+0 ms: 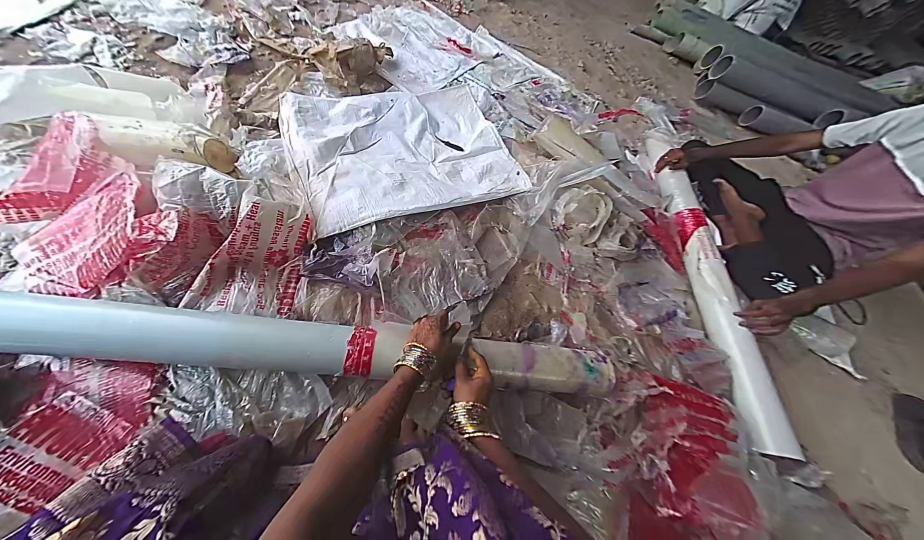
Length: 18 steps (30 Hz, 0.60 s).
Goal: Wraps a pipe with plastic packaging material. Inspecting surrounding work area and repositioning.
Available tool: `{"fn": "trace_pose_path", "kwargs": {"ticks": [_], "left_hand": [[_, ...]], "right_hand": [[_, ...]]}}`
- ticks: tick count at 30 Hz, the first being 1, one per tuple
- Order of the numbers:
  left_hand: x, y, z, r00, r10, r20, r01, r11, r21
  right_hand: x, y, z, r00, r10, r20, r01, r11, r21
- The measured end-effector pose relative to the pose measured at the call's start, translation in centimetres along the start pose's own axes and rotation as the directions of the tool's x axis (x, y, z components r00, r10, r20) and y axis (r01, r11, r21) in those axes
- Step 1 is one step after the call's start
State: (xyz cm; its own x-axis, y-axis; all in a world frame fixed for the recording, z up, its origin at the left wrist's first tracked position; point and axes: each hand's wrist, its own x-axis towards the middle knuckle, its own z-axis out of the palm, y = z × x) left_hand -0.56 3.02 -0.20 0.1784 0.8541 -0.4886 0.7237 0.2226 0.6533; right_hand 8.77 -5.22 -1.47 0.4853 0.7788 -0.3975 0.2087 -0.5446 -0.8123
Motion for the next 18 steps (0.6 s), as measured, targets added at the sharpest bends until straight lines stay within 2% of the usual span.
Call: {"fn": "trace_pose_path", "kwargs": {"ticks": [7,10,12,14,15,16,18], "left_hand": [[-0.6,-0.3,-0.1,0.999,0.03,-0.025,-0.031,0.998,-0.051],[-0.6,-0.2,0.0,1.0,0.02,-0.021,-0.021,0.998,-0.066],[-0.6,-0.3,-0.3,1.0,0.025,0.002,-0.025,0.996,-0.09],[-0.6,-0.6,-0.6,0.996,0.075,0.056,-0.068,0.992,-0.111],[-0.7,-0.8,-0.8,0.988,0.125,0.09,-0.114,0.987,-0.115],[-0.8,-1.0,-1.0,0.973,0.183,0.139,-0.171,0.981,-0.096],[-1.5,-1.1,-1.4,0.936,0.283,0.21,-0.291,0.957,0.005]], "right_hand": [[-0.1,-1.5,-2.8,0.998,0.054,-0.027,-0.048,0.982,0.184],[0.8,-1.6,-3.7,1.0,0.023,-0.019,-0.02,0.987,0.158],[2.2,-1.6,-3.6,0.987,-0.154,-0.05,0.158,0.984,0.083],[4.3,-1.2,-3.3,0.902,-0.42,-0.102,0.409,0.906,-0.112],[5.4,-0.9,-3.2,0.849,-0.519,-0.105,0.489,0.844,-0.22],[6.3,-0.7,-3.1,0.817,-0.57,-0.085,0.524,0.796,-0.303],[7.4,-0.5,-2.8,0.813,-0.582,-0.026,0.524,0.749,-0.406]]}}
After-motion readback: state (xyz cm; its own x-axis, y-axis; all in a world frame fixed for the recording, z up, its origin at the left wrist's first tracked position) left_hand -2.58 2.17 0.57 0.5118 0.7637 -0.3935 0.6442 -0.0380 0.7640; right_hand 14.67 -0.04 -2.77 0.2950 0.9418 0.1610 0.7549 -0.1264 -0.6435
